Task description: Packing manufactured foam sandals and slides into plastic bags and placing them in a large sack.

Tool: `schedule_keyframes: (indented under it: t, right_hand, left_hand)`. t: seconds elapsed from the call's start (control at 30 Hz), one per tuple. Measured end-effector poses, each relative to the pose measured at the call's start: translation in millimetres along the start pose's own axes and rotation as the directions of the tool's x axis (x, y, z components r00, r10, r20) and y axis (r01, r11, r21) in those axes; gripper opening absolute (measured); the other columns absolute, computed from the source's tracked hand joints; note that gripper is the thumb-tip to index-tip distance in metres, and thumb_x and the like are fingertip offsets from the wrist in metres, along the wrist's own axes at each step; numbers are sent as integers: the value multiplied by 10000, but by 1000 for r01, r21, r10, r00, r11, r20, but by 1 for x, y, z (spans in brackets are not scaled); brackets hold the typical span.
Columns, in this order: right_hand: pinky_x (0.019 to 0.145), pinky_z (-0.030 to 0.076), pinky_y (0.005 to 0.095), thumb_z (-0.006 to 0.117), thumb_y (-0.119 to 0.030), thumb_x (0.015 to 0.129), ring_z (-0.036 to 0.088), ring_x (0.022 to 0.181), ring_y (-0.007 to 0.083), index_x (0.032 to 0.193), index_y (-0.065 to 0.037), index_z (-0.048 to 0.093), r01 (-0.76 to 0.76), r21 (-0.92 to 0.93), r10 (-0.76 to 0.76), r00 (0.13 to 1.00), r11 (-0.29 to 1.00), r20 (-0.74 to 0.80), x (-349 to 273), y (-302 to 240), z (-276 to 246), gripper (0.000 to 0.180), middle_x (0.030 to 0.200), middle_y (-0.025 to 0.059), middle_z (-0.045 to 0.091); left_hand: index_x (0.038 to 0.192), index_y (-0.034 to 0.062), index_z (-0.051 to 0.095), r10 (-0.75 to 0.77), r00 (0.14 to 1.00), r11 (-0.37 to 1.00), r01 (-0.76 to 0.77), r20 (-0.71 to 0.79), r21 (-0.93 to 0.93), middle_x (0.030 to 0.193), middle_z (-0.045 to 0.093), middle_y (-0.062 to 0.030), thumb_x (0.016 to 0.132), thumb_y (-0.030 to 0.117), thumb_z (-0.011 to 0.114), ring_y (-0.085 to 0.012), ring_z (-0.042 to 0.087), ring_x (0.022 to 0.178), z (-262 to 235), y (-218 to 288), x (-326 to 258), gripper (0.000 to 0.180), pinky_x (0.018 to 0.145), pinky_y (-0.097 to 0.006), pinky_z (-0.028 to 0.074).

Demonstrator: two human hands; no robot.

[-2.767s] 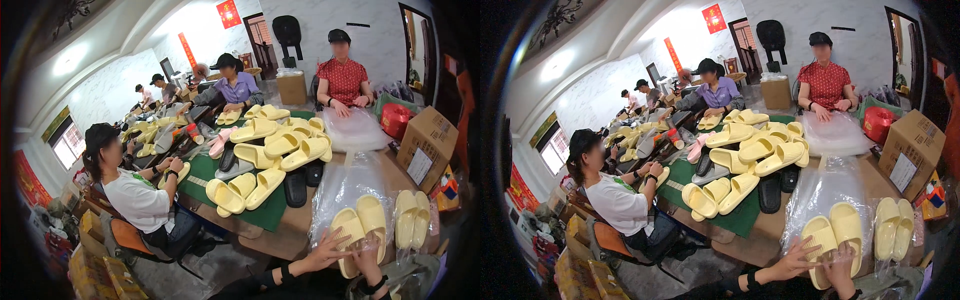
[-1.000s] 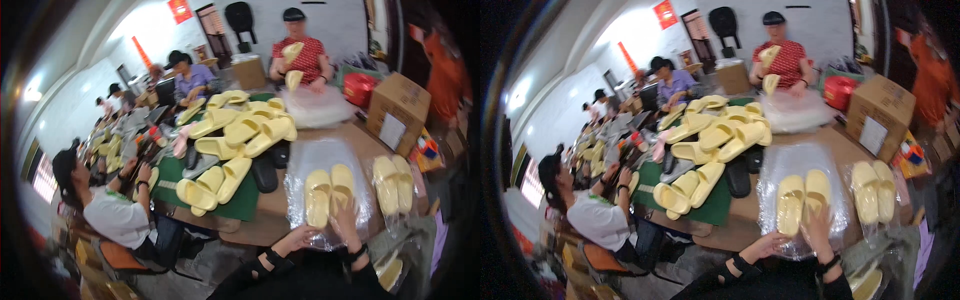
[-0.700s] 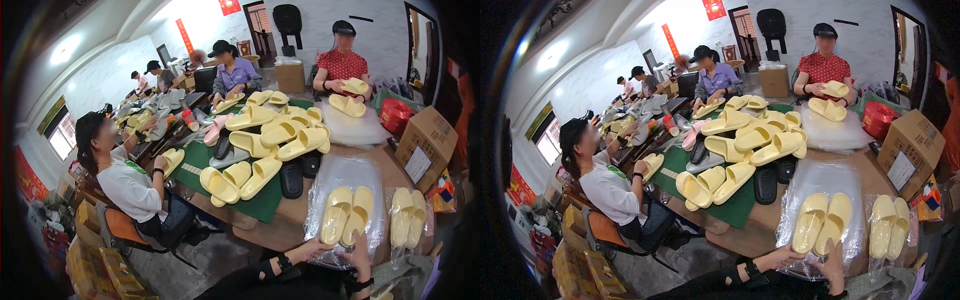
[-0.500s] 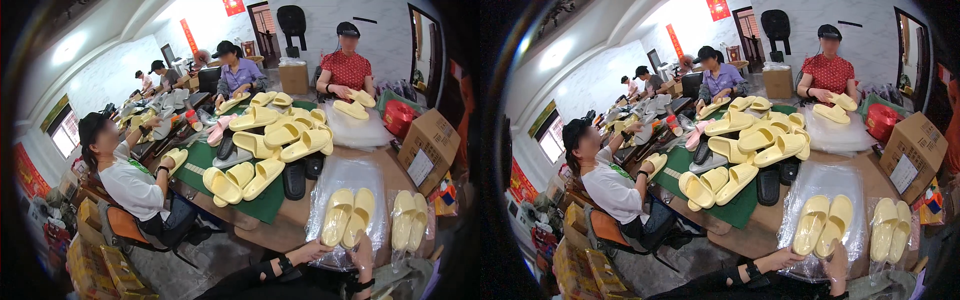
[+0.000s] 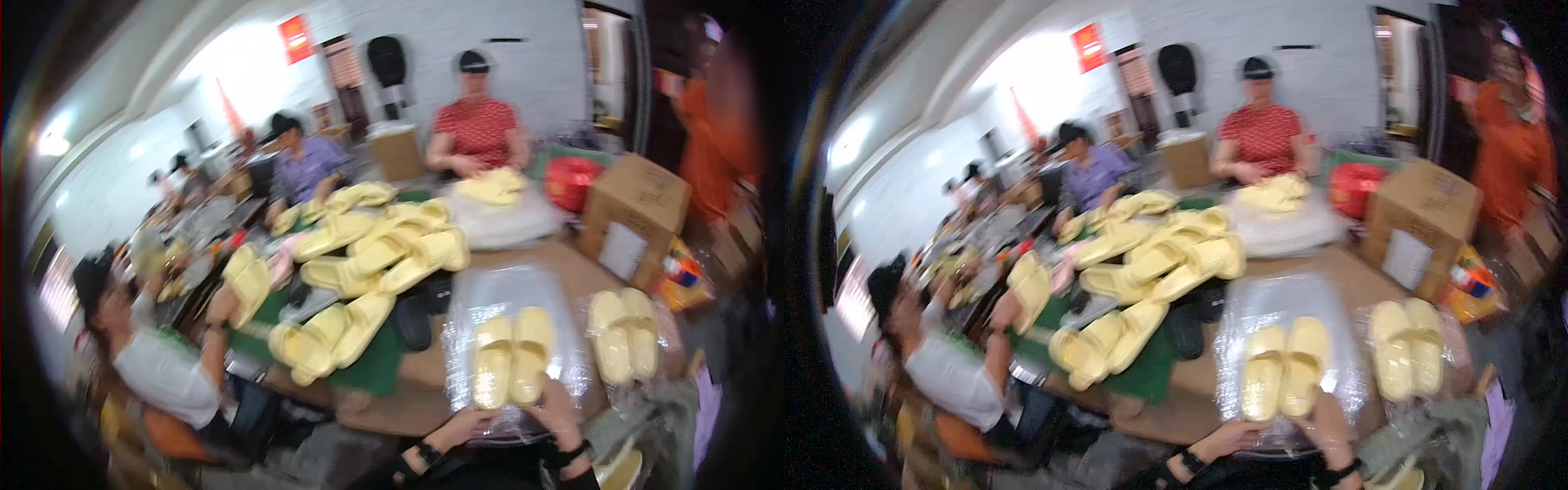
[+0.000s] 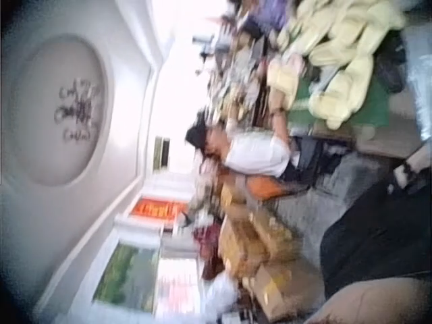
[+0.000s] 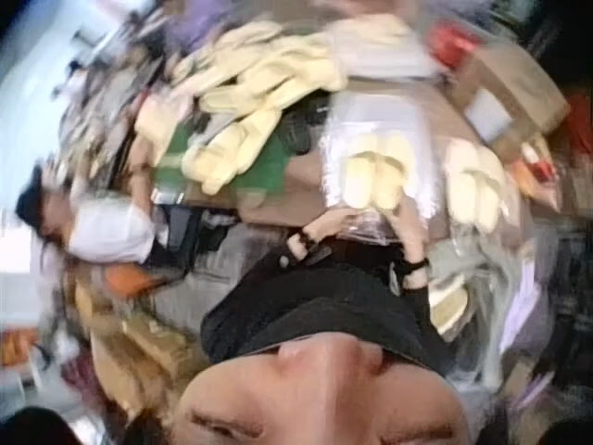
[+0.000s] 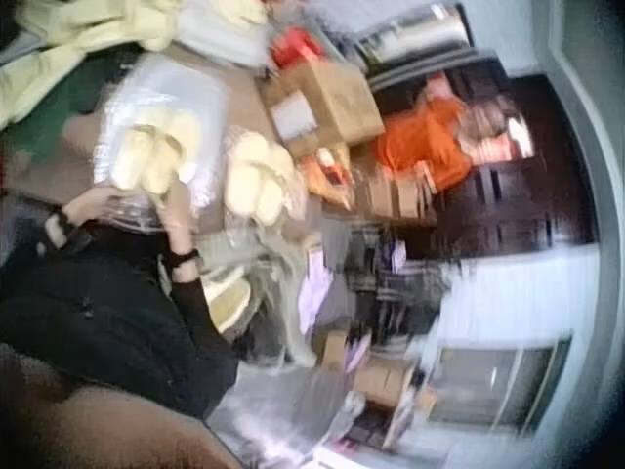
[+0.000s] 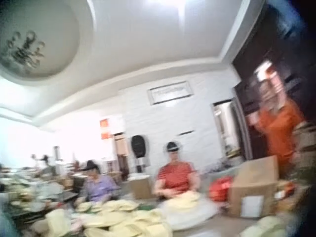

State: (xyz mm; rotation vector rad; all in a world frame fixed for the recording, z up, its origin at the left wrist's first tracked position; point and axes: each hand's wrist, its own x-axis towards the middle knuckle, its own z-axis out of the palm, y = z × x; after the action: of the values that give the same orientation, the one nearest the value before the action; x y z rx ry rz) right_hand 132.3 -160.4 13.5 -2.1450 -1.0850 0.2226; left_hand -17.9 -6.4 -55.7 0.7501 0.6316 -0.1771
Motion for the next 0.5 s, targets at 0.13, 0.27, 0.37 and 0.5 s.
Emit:
schedule_keyframes:
  t: [0.13,0.27,0.37,0.5]
  right_hand:
    - [749,438,452,655,-398,767,575,875,365,1234,-37,467,-36,-118,22,993,992,-120,-3,16,19,619,920,188,614]
    - [727,461,444,618,-315,787,569,863,373,1168,-36,489,-155,-293,110,981,944,-162,0,0,15,489,935,186,595]
    - [626,474,420,553,-291,845,583,736,377,1003,-43,505,-117,-171,106,992,978,-74,-21,-10,4,298,820,172,594]
    - [584,481,355,474,-355,916,607,664,259,1002,-49,537,-201,255,21,822,946,569,-42,2,22,324,749,107,617]
  left_hand:
    - [997,42,546,33,999,995,-29,-40,96,654,501,6,854,106,621,-54,334,417,9,15,-7,174,361,-215,232]
    - [945,40,590,-37,997,976,49,-64,210,839,573,-80,829,192,659,-116,465,526,-6,9,2,204,452,-249,374]
    - [1069,95,556,45,988,980,-15,-149,196,900,595,-68,864,200,603,-197,579,699,10,5,-3,235,549,-322,475]
    - [1074,118,546,60,992,989,-45,-107,141,851,570,-10,881,246,597,-95,521,613,11,2,-5,237,431,-237,401]
